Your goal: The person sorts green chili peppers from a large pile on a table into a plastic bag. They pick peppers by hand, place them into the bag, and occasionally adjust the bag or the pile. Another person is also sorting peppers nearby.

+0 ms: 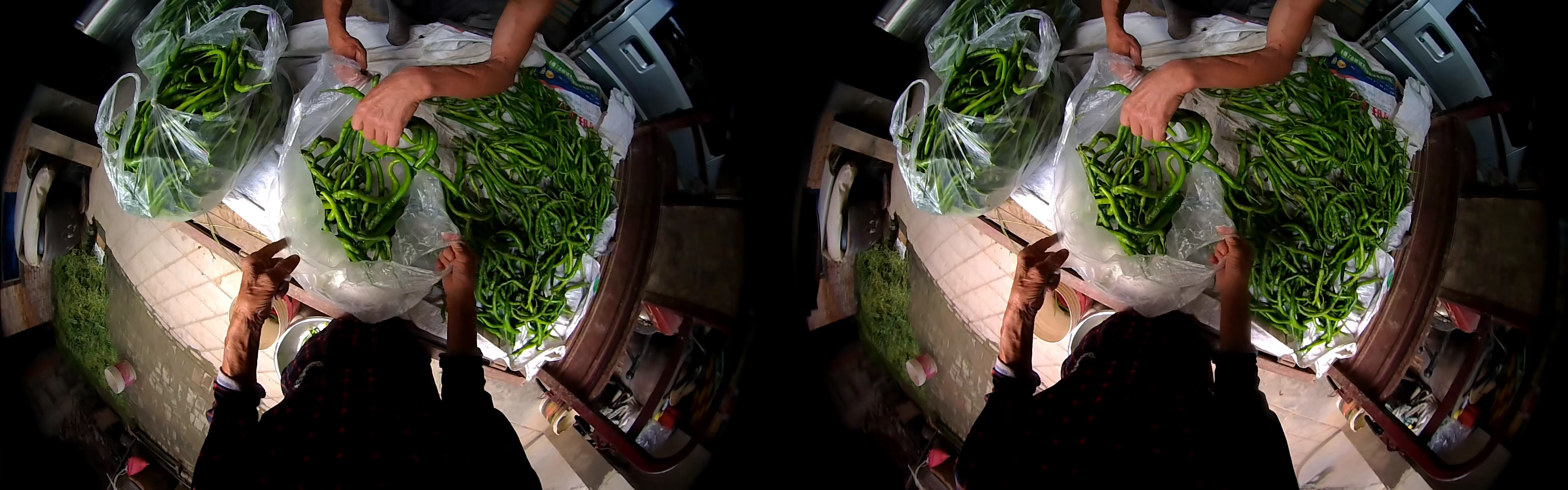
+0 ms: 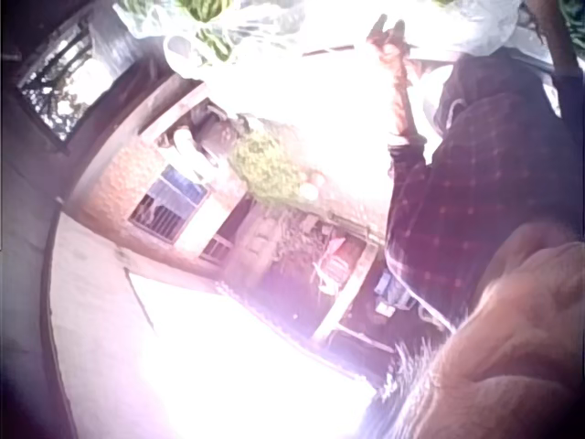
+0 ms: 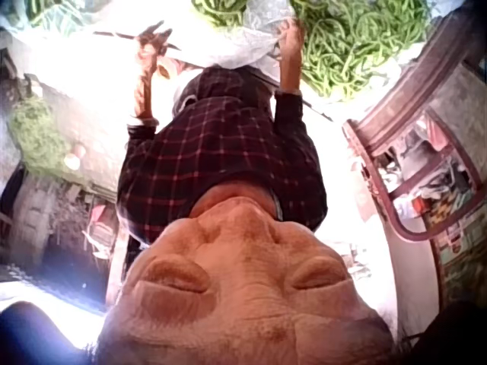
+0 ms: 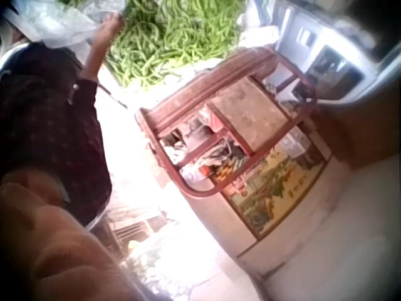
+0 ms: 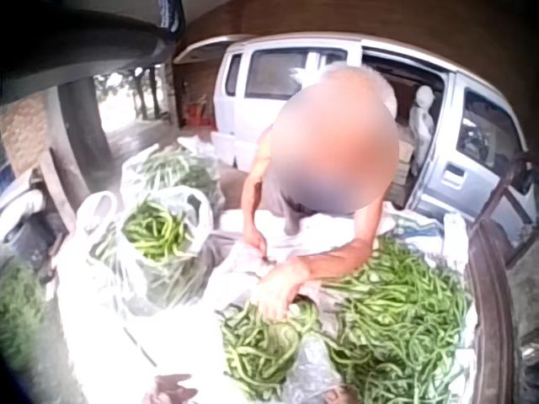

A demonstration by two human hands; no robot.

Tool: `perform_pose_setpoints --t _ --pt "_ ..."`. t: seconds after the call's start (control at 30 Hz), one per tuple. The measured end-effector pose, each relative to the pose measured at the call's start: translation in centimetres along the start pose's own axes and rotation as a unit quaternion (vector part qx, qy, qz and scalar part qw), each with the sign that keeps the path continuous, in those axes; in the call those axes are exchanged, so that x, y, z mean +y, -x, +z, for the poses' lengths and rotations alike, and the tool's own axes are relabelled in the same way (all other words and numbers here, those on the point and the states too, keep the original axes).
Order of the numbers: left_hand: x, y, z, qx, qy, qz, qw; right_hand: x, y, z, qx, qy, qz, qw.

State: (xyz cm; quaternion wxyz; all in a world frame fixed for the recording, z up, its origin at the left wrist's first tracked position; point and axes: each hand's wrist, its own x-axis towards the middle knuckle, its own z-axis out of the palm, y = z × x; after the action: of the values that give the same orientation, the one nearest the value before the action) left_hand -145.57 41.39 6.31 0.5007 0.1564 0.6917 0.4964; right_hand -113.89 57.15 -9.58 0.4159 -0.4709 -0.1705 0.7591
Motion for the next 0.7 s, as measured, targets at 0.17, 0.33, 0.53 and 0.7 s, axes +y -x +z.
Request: perform_pose_setpoints --t 0.17,0.33,0.53,0.7 --pt "0.1 -0.2 -2.1 -0.070 0.105 -0.021 0.992 -5.0 0.6 0.1 -0.129 -0.142 -0.077 0.979" --pt "1.2 0.7 -3.6 -0.086 0.306 0.052 0.947 -9.5 3.3 3.4 -0.189 -0.186 -0.180 0.947" --pt "4.8 2.3 -4.0 -0.129 0.407 0.203 0.881 -14.6 8.5 9.3 -0.281 -0.173 -0.275 0.903" --pt "6.4 5.1 -8.6 -0.171 0.470 0.322 0.804 -15.8 15.4 12.7 -0.298 -0.137 -0.285 0.900"
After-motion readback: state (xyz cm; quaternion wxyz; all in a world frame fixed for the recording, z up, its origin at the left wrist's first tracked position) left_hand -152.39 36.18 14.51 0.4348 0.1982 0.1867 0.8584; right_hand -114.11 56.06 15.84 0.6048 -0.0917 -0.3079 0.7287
